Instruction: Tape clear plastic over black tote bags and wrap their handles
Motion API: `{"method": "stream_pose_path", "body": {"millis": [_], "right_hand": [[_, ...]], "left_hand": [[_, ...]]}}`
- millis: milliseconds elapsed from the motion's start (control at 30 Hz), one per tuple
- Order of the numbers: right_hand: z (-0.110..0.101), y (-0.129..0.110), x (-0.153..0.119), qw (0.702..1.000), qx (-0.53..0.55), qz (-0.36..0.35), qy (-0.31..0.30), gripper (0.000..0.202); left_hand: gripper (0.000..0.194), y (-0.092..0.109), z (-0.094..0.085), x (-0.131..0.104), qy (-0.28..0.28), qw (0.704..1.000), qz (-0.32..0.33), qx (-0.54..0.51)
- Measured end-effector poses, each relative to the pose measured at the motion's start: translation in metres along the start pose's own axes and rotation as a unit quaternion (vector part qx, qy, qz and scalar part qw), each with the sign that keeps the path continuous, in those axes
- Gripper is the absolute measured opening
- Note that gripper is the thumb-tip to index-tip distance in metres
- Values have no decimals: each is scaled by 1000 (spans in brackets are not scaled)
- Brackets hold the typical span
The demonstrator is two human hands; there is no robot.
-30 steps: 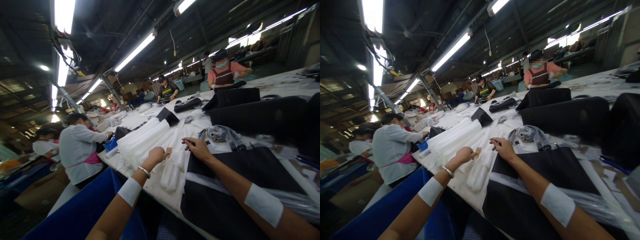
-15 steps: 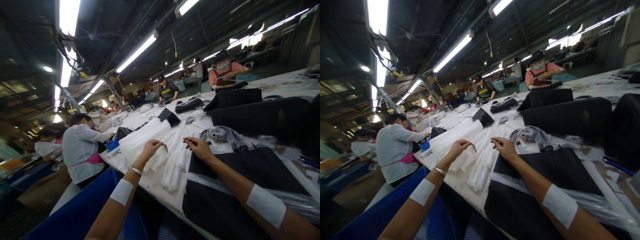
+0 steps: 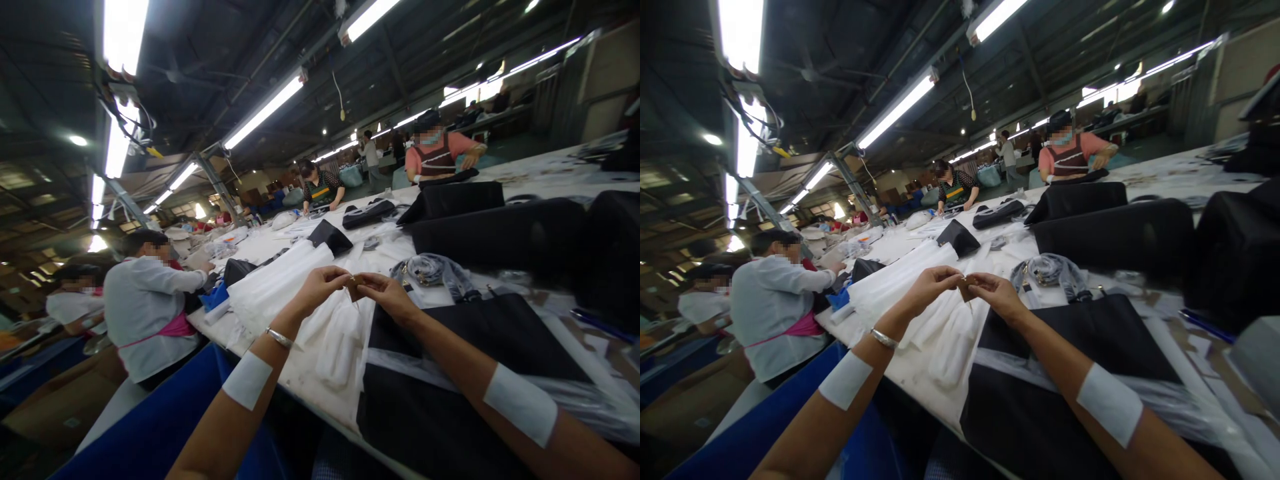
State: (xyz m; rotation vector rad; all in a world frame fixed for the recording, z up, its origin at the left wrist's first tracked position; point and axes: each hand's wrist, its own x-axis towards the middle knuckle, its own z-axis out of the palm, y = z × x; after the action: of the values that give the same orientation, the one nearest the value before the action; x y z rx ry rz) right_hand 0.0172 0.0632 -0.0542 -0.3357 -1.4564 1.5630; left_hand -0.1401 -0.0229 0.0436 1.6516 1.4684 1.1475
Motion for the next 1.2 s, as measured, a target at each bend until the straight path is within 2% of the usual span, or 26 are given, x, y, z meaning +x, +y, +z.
{"method": "stream_pose_path", "body": {"millis": [100, 200, 300, 433, 500, 567, 667, 767, 833, 933, 1000, 1067, 1133, 1200], "right_hand": [[-8, 1, 4, 995, -41, -48, 83, 39], [-14, -8, 3, 958, -179, -171, 146, 25], [-15, -16, 1, 911, -276, -261, 159, 17], [-15, -13, -2, 896, -319, -278, 136, 17], [-14, -9, -4, 900, -323, -273, 108, 17], [-11, -7, -6, 911, -317, -254, 75, 16], [-5, -14, -6, 953, -236, -189, 24, 26], [0, -31, -4, 991, -82, -105, -31, 57], [-1, -47, -2, 994, -33, -47, -89, 72], [-10, -73, -2, 986, -62, 34, -150, 81], [-22, -89, -2, 987, -96, 56, -120, 66], [-39, -101, 0, 989, -124, 60, -50, 47], [-58, -105, 4, 983, -173, 57, 30, 42], [-79, -102, 9, 954, -281, 52, 92, 38]], "left_hand": [[32, -3, -2, 2, 56, 998, -4, -12], [31, -5, -7, 2, 120, 991, -23, -44], [30, -5, -12, 1, 138, 980, -60, -133], [25, 2, -18, 1, 134, 936, -58, -320], [24, 8, -21, 2, 135, 910, -52, -389], [24, 14, -21, 4, 127, 899, -53, -416], [24, 19, -13, 10, 104, 921, -48, -372], [25, 26, 8, 17, 68, 954, -31, -289], [27, 34, 24, 24, 44, 968, -8, -246], [27, 51, 43, 35, 37, 976, 47, -211], [25, 59, 50, 44, 40, 973, 79, -213], [22, 57, 56, 53, 47, 969, 95, -224], [21, 41, 63, 61, 70, 972, 75, -210], [19, 14, 71, 68, 81, 985, -1, -153]]}}
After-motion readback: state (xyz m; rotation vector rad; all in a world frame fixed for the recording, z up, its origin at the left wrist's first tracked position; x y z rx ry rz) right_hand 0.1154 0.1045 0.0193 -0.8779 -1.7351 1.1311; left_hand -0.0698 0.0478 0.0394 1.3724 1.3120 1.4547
